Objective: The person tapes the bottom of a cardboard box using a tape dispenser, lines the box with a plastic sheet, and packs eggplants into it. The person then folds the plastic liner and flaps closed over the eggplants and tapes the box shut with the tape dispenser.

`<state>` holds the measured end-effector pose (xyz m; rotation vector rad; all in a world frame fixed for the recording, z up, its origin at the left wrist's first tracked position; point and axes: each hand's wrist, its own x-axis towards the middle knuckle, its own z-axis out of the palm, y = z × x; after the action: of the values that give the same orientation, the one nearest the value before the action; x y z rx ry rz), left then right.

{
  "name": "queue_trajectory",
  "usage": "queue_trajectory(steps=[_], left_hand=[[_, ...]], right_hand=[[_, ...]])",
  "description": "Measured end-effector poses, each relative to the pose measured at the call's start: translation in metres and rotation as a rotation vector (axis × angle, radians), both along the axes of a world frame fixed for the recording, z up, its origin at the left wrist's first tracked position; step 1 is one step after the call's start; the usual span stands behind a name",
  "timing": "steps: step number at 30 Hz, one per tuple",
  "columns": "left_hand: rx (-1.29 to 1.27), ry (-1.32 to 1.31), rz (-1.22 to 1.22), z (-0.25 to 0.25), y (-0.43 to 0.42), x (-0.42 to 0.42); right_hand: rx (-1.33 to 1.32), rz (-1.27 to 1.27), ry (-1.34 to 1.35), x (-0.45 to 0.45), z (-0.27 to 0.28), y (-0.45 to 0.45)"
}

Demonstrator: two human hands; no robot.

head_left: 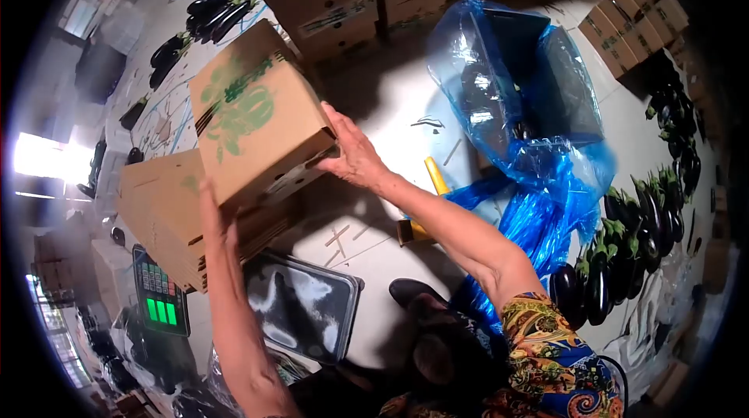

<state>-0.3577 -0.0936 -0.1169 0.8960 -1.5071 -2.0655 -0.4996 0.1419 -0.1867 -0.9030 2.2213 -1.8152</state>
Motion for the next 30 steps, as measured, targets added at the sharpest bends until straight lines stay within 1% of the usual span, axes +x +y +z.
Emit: queue_trajectory(steps=[1, 3, 4, 5, 6, 8, 11, 14, 15, 17, 18, 19, 20, 21, 24, 26, 27, 30], left_hand=[[0.174, 0.12, -0.089, -0.019, -0.03, 0.013], [0.365, 0.251, -0.424, -0.057, -0.075, 0.027], [0.464, 0.317, -0.581, -0.045, -0.063, 0.022], [0.121, 0.036, -0.031, -0.054, -0.033, 0.008], [0.095, 0.036, -0.016, -0.061, -0.021, 0.0], [0.389, -0.051, -0.109, -0.069, -0.022, -0.002], [0.527, -0.043, -0.04, -0.093, -0.011, -0.009], [0.372, -0.024, -0.078, -0.101, 0.001, -0.003], [0.422, -0.008, -0.084, -0.106, -0.001, 0.003], [0.388, -0.007, -0.072, -0.122, 0.003, 0.009], [0.37, 0.003, -0.071, -0.126, 0.006, 0.008], [0.327, -0.063, -0.042, -0.127, 0.009, 0.01], [0.365, -0.037, -0.043, -0.127, 0.011, 0.01], [0.403, -0.013, -0.047, -0.117, 0.017, 0.006], [0.462, 0.05, -0.044, -0.098, 0.014, 0.005], [0.464, 0.057, -0.064, -0.083, 0.01, 0.005], [0.383, 0.066, -0.06, -0.083, 0.01, 0.003], [0.361, 0.059, 0.042, -0.086, 0.009, 0.002]], right_hand=[[0.017, -0.04, 0.024, 0.002, -0.006, -0.004], [0.018, -0.06, -0.053, 0.0, -0.015, -0.008], [0.023, -0.062, -0.092, 0.001, -0.018, -0.011], [0.016, -0.053, -0.139, 0.0, -0.021, -0.012], [0.031, -0.031, -0.155, -0.001, -0.024, -0.011], [0.059, 0.013, -0.181, -0.005, -0.027, -0.009], [-0.044, 0.146, -0.409, -0.011, -0.053, -0.008], [-0.019, 0.1, -0.418, -0.01, -0.08, -0.013], [-0.035, 0.116, -0.437, -0.014, -0.083, -0.011], [-0.023, 0.17, -0.443, -0.032, -0.076, -0.002], [-0.013, 0.183, -0.44, -0.035, -0.081, -0.002], [-0.001, 0.195, -0.432, -0.039, -0.085, -0.002], [0.012, 0.206, -0.424, -0.043, -0.089, 0.0], [0.092, 0.205, -0.439, -0.042, -0.08, 0.003], [0.195, 0.101, -0.233, -0.028, -0.077, 0.003], [0.214, 0.103, -0.232, -0.017, -0.087, 0.002], [0.221, 0.077, -0.237, -0.012, -0.084, 0.0], [0.197, 0.054, -0.268, -0.008, -0.073, 0.0]])
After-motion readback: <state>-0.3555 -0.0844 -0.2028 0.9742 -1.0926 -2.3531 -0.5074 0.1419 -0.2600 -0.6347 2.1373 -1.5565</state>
